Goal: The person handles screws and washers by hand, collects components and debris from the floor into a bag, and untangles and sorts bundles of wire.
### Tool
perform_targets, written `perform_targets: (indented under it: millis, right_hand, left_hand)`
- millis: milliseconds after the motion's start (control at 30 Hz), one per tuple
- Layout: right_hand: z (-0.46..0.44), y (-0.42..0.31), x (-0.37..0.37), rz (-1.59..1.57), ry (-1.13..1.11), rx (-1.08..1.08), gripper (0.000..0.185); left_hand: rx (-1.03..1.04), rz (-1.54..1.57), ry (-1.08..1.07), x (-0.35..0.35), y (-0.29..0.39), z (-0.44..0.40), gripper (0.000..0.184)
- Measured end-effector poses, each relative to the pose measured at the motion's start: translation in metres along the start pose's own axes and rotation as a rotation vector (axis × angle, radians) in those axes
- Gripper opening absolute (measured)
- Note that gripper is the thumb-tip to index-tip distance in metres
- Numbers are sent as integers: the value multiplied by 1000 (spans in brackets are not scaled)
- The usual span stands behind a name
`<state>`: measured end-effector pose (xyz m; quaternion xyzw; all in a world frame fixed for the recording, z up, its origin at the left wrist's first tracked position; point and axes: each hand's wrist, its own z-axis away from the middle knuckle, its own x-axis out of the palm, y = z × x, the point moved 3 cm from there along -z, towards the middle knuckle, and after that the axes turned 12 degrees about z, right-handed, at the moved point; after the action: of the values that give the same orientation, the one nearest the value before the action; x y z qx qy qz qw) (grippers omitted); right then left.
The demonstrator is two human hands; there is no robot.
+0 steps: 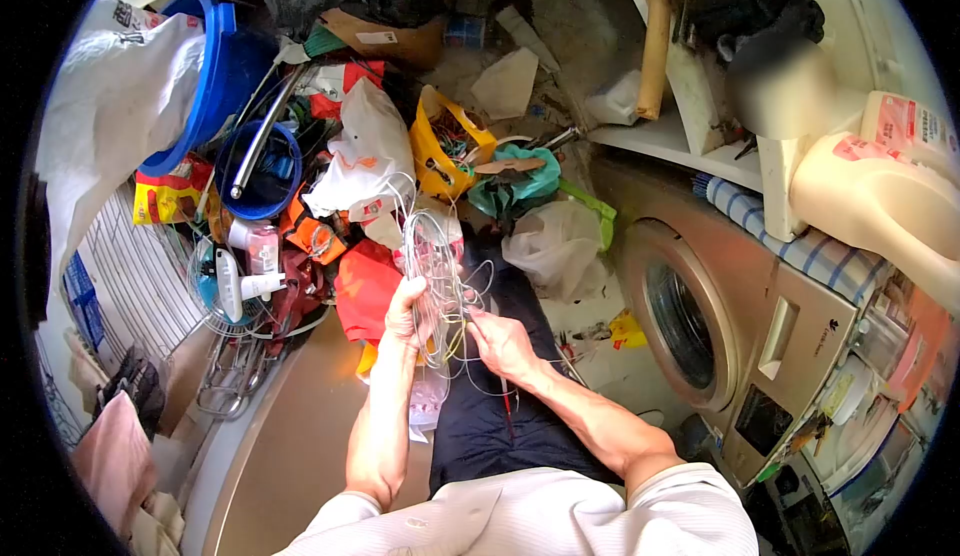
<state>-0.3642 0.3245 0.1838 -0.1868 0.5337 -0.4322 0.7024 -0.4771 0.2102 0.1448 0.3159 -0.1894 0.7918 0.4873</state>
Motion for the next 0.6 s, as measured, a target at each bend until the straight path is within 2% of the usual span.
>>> perform_targets:
  millis: [33, 100, 200, 300, 367, 433, 533, 567, 600]
  right_hand:
    - [0, -5, -2, -1, 232, -136, 19]
    - [7, -8, 7, -44, 50, -28, 16]
    - [14, -12, 22, -43, 18, -24, 22]
    - [10, -9, 25, -38, -309, -116, 27]
    - [-18, -11, 0, 31, -662, -240, 34]
    - [-55, -2, -41, -22, -764, -204, 30]
    - [-147, 56, -87, 16, -491, 72, 34]
    - [-181, 90, -91, -85, -195, 72, 37]
    - [-221, 114, -100, -221, -258, 391, 47]
  left_hand:
    - [75, -10, 25, 1, 0, 0, 73]
    - [155, -20, 48, 3, 3, 4, 73]
    - [72, -56, 18, 2, 8, 10, 71]
    - [52, -206, 114, -4, 20, 21, 58]
    - [27, -174, 155, -10, 27, 27, 58]
    - [95, -326, 207, -13, 37, 31, 56]
    - [105, -349, 236, -21, 46, 41, 51]
    - [75, -372, 236, -23, 49, 44, 50]
    - [57, -339, 238, -18, 50, 47, 51]
